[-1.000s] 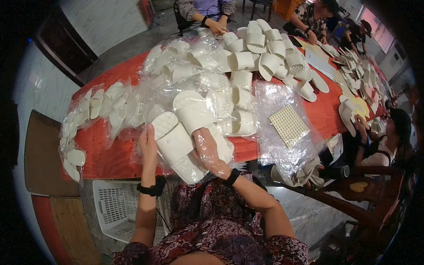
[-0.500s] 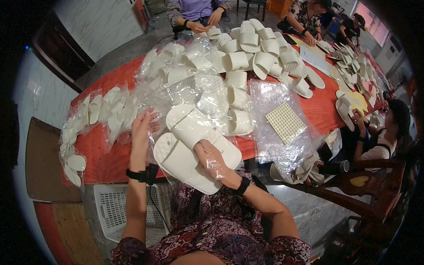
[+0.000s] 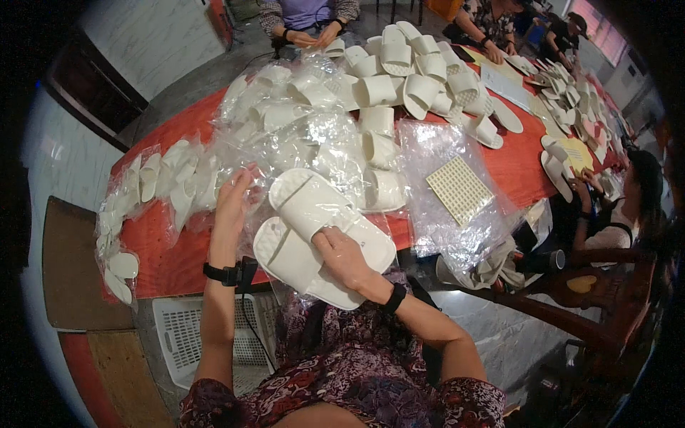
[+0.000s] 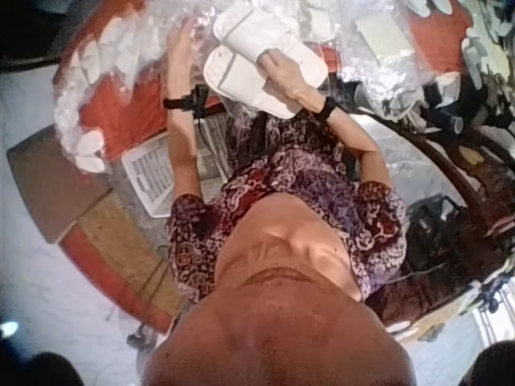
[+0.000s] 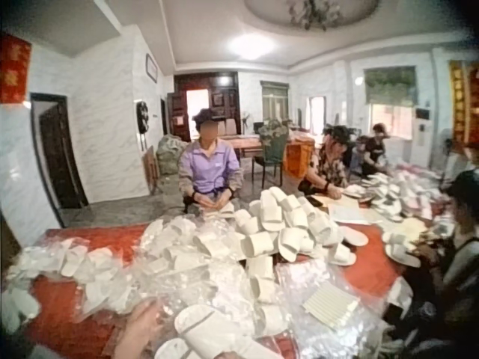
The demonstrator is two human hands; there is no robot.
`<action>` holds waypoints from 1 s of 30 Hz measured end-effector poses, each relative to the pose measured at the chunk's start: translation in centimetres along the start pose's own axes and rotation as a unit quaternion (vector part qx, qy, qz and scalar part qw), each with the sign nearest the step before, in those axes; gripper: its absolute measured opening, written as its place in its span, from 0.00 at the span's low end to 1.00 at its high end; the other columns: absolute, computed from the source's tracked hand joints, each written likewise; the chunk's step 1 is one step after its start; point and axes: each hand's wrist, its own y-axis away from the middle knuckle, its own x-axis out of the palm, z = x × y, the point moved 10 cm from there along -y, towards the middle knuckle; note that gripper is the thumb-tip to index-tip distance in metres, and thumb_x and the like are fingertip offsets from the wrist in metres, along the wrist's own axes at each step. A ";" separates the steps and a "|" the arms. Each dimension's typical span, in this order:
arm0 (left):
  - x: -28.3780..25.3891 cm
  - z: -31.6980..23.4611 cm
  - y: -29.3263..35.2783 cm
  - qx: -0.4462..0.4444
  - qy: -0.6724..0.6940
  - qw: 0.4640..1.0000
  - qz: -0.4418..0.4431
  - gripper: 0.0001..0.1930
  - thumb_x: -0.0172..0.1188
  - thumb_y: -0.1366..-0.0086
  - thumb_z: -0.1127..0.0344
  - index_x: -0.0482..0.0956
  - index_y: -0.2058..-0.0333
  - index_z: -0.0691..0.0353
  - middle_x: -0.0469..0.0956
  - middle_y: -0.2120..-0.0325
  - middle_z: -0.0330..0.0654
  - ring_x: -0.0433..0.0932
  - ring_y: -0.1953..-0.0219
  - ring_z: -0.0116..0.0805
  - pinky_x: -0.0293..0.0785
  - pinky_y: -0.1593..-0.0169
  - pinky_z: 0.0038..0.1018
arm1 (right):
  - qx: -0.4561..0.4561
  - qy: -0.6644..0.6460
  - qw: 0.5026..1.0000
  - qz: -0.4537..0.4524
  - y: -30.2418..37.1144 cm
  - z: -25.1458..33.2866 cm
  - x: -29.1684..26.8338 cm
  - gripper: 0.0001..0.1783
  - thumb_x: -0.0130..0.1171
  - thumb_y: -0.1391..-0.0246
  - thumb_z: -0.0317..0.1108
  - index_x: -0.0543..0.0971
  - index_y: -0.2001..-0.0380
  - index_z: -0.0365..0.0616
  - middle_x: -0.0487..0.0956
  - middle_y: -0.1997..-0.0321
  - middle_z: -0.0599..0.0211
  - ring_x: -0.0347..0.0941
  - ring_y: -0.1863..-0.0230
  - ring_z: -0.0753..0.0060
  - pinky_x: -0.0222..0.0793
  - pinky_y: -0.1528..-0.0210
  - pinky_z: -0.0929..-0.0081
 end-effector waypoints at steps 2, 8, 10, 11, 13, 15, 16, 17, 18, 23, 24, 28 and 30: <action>-0.8 0.7 -0.7 0.014 0.019 1.000 -0.002 0.16 0.54 0.32 0.60 0.71 0.50 0.61 0.78 0.58 0.40 0.76 0.63 0.26 0.71 0.64 0.20 | -0.014 0.000 1.000 -0.002 0.2 0.3 0.2 0.21 0.54 0.64 0.18 0.69 0.61 0.39 0.68 0.64 0.55 0.67 0.59 0.49 0.68 0.61 0.62; -4.9 2.3 -2.2 0.064 0.216 0.972 -0.069 0.18 0.54 0.32 0.61 0.68 0.47 0.62 0.71 0.52 0.42 0.72 0.56 0.33 0.70 0.52 0.27 | -0.013 -0.018 0.997 -0.080 -1.0 0.2 -0.9 0.25 0.56 0.68 0.18 0.70 0.59 0.40 0.70 0.63 0.57 0.66 0.61 0.50 0.66 0.61 0.63; -3.3 2.0 -1.3 0.043 0.213 0.973 -0.074 0.19 0.54 0.33 0.60 0.68 0.46 0.59 0.70 0.51 0.40 0.70 0.54 0.32 0.69 0.50 0.27 | -0.007 0.001 0.997 -0.081 -1.2 -1.0 -0.4 0.28 0.57 0.69 0.18 0.70 0.56 0.41 0.70 0.63 0.59 0.66 0.60 0.52 0.65 0.58 0.62; -4.0 2.8 -1.5 0.036 0.235 0.966 -0.098 0.20 0.55 0.33 0.60 0.67 0.46 0.59 0.69 0.50 0.38 0.69 0.51 0.32 0.67 0.46 0.29 | 0.020 0.031 0.997 -0.067 -1.3 -2.0 0.1 0.29 0.57 0.68 0.19 0.71 0.54 0.42 0.70 0.61 0.60 0.66 0.57 0.53 0.63 0.54 0.60; -5.7 3.3 -1.0 0.032 0.252 0.958 -0.130 0.20 0.56 0.34 0.60 0.67 0.46 0.60 0.69 0.49 0.35 0.68 0.48 0.32 0.65 0.43 0.31 | 0.011 0.065 0.995 -0.080 -1.9 -2.6 0.9 0.31 0.57 0.63 0.23 0.71 0.50 0.47 0.72 0.53 0.60 0.65 0.47 0.55 0.57 0.45 0.54; -6.1 3.8 -0.7 0.032 0.274 0.952 -0.131 0.21 0.57 0.34 0.59 0.68 0.46 0.60 0.70 0.52 0.36 0.68 0.50 0.32 0.67 0.46 0.31 | -0.016 0.099 0.989 -0.112 -2.2 -2.9 1.4 0.29 0.57 0.61 0.24 0.72 0.50 0.48 0.71 0.51 0.60 0.64 0.45 0.53 0.57 0.44 0.54; -6.3 3.9 -0.8 0.031 0.272 0.953 -0.132 0.21 0.57 0.34 0.59 0.68 0.46 0.60 0.70 0.52 0.36 0.68 0.50 0.32 0.67 0.46 0.31 | -0.046 0.135 0.979 -0.143 -2.3 -2.4 1.3 0.28 0.56 0.59 0.25 0.72 0.49 0.50 0.71 0.48 0.59 0.62 0.42 0.52 0.56 0.43 0.55; -5.9 4.1 -1.0 0.019 0.271 0.956 -0.110 0.19 0.55 0.33 0.59 0.68 0.46 0.59 0.71 0.53 0.37 0.69 0.53 0.31 0.67 0.48 0.28 | -0.042 0.129 0.983 -0.123 -2.6 -2.7 2.0 0.24 0.55 0.58 0.28 0.73 0.52 0.49 0.71 0.47 0.60 0.61 0.41 0.50 0.56 0.42 0.55; -5.8 4.2 -1.2 0.008 0.270 0.958 -0.090 0.18 0.52 0.32 0.59 0.68 0.46 0.58 0.71 0.55 0.38 0.71 0.56 0.30 0.67 0.50 0.26 | -0.042 0.126 0.984 -0.123 -2.7 -2.9 2.7 0.24 0.55 0.58 0.28 0.73 0.52 0.49 0.71 0.47 0.60 0.61 0.41 0.50 0.56 0.42 0.55; -5.0 0.2 0.1 0.095 0.003 0.995 -0.043 0.20 0.50 0.30 0.61 0.65 0.44 0.63 0.70 0.55 0.37 0.69 0.54 0.29 0.67 0.50 0.25 | -0.039 0.029 0.994 -0.095 -1.8 -2.7 4.0 0.29 0.58 0.72 0.21 0.72 0.57 0.44 0.71 0.50 0.55 0.64 0.46 0.47 0.60 0.46 0.53; -3.2 -1.6 0.4 0.161 -0.135 0.977 0.019 0.21 0.49 0.30 0.61 0.63 0.42 0.64 0.69 0.55 0.38 0.69 0.53 0.29 0.66 0.50 0.24 | -0.026 0.017 0.994 -0.109 -1.3 -2.6 3.9 0.32 0.59 0.75 0.20 0.72 0.56 0.43 0.71 0.51 0.53 0.65 0.48 0.46 0.60 0.47 0.54; -3.9 -2.5 -0.4 0.124 0.148 0.981 -0.037 0.24 0.48 0.29 0.62 0.58 0.39 0.65 0.67 0.52 0.39 0.67 0.50 0.28 0.66 0.49 0.23 | -0.034 0.007 0.996 -0.084 0.8 -1.5 3.9 0.33 0.61 0.79 0.21 0.71 0.59 0.36 0.70 0.54 0.50 0.65 0.52 0.44 0.61 0.52 0.56; -5.7 -4.1 -0.6 0.180 0.117 0.976 -0.022 0.26 0.48 0.29 0.61 0.55 0.37 0.63 0.66 0.50 0.40 0.66 0.49 0.27 0.67 0.48 0.22 | -0.026 0.006 0.997 -0.074 2.3 -1.4 3.5 0.32 0.60 0.80 0.20 0.72 0.60 0.34 0.70 0.56 0.50 0.65 0.52 0.46 0.61 0.53 0.57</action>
